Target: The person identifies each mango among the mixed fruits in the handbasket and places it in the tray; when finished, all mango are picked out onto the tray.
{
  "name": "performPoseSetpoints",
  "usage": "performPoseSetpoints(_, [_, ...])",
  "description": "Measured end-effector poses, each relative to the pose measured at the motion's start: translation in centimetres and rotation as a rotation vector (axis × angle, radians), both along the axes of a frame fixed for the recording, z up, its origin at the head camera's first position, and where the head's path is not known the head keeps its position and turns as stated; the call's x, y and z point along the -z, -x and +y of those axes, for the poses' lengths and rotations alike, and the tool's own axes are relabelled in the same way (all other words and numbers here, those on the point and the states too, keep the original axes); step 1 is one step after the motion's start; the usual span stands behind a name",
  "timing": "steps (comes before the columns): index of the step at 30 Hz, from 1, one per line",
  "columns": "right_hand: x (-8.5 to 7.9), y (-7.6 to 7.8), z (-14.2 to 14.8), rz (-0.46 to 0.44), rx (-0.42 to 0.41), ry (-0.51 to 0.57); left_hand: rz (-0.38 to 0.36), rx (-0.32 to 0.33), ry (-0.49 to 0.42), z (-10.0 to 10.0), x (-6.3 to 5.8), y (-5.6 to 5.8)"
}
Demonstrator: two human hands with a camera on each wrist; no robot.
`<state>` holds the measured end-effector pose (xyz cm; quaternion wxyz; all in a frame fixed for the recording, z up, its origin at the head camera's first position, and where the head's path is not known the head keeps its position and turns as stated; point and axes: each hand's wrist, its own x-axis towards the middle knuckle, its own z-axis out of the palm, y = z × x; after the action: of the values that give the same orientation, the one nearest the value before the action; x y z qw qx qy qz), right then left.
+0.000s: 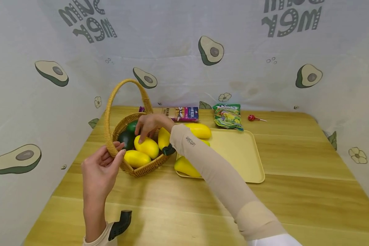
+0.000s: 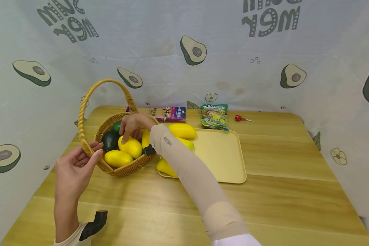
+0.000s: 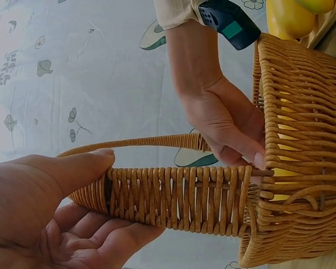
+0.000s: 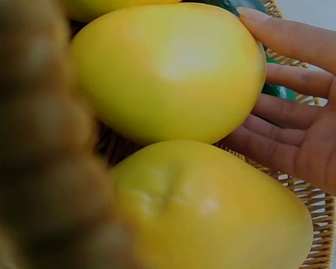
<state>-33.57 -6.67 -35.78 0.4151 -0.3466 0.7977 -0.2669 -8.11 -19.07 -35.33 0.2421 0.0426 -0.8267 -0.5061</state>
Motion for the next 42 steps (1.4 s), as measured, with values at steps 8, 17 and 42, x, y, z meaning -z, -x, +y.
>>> performPoseSetpoints(8, [-0.6, -0.1, 0.1, 0.045, -0.026, 0.000, 0.010, 0.006, 0.007, -0.1, -0.1, 0.1])
performPoseSetpoints(17, [-1.5, -0.1, 0.9, 0.053, 0.001, -0.027, 0.005, 0.004, 0.016, 0.0, 0.0, 0.0])
performPoseSetpoints(42, [-4.4, 0.0, 4.5, 0.121, 0.008, 0.048, -0.010, 0.003, -0.001, -0.1, -0.1, -0.3])
